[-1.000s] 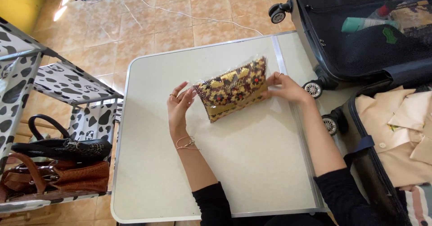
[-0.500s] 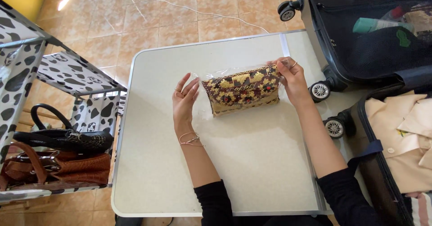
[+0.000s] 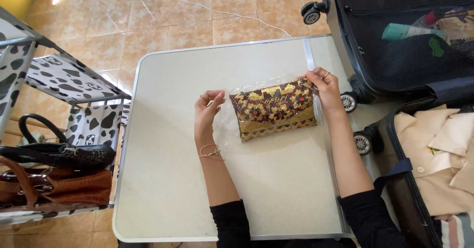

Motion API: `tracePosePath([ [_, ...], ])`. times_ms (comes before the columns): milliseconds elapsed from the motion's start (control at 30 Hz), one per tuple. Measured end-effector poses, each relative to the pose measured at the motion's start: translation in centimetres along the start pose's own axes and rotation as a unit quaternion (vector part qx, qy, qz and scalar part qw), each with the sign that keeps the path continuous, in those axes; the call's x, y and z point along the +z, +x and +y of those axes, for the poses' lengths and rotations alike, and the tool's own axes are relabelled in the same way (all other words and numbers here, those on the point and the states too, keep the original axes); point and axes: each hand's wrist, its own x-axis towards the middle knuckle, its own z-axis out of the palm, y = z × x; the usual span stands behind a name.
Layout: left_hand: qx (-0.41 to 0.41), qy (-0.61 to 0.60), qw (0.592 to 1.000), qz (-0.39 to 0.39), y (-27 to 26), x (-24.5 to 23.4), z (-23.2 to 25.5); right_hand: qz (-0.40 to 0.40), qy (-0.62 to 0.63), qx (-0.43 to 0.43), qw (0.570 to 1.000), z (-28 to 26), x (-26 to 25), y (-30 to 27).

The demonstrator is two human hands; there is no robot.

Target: Unpacking belongings from a suitcase and organizing them on a table and storage rack.

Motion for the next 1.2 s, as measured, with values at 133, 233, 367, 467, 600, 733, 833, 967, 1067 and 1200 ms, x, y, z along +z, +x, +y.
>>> tracePosePath([
  [133,0.021,0.009,0.999,0.048,0.9,0.4,-1.5,0.032,-0.017,-0.002,0.999,-0.2,0.6,0.2],
  [233,0.051,-0.013,0.998,0.043,1.0,0.2,-1.8,0.057,-0.042,0.013,0.997,0.3,0.1,0.2],
  [367,0.014,0.021,1.000,-0.013,-0.4,-0.8,-0.6,0.032,-0.064,0.036,0.997,0.9,-0.8,-0.1],
  [467,-0.013,0.032,0.999,-0.043,0.6,-1.4,-1.8,0.037,-0.067,0.067,0.995,1.5,-0.7,-0.1],
  [600,-0.058,0.034,0.998,-0.009,1.2,-0.1,-1.9,0.051,-0.057,0.081,0.994,3.5,-1.2,-0.4],
  [733,0.003,0.010,1.000,0.012,1.7,0.8,-2.4,0.040,-0.011,0.073,0.996,3.8,-1.6,-0.2],
  [833,0.039,-0.020,0.998,0.043,1.7,1.1,-3.4,0.037,0.022,0.053,0.998,4.1,-1.7,-0.6],
  [967,0.104,-0.074,0.990,0.054,1.7,1.8,-2.8,0.070,0.024,0.004,0.997,3.8,-1.3,-0.3],
  [1067,0.122,-0.087,0.988,0.043,1.7,2.0,-2.5,0.098,-0.028,-0.025,0.994,2.4,-0.6,-0.3],
  [1200,0.065,-0.064,0.995,-0.035,1.1,0.7,-1.5,0.113,-0.123,-0.087,0.982,0.0,0.3,-1.1],
])
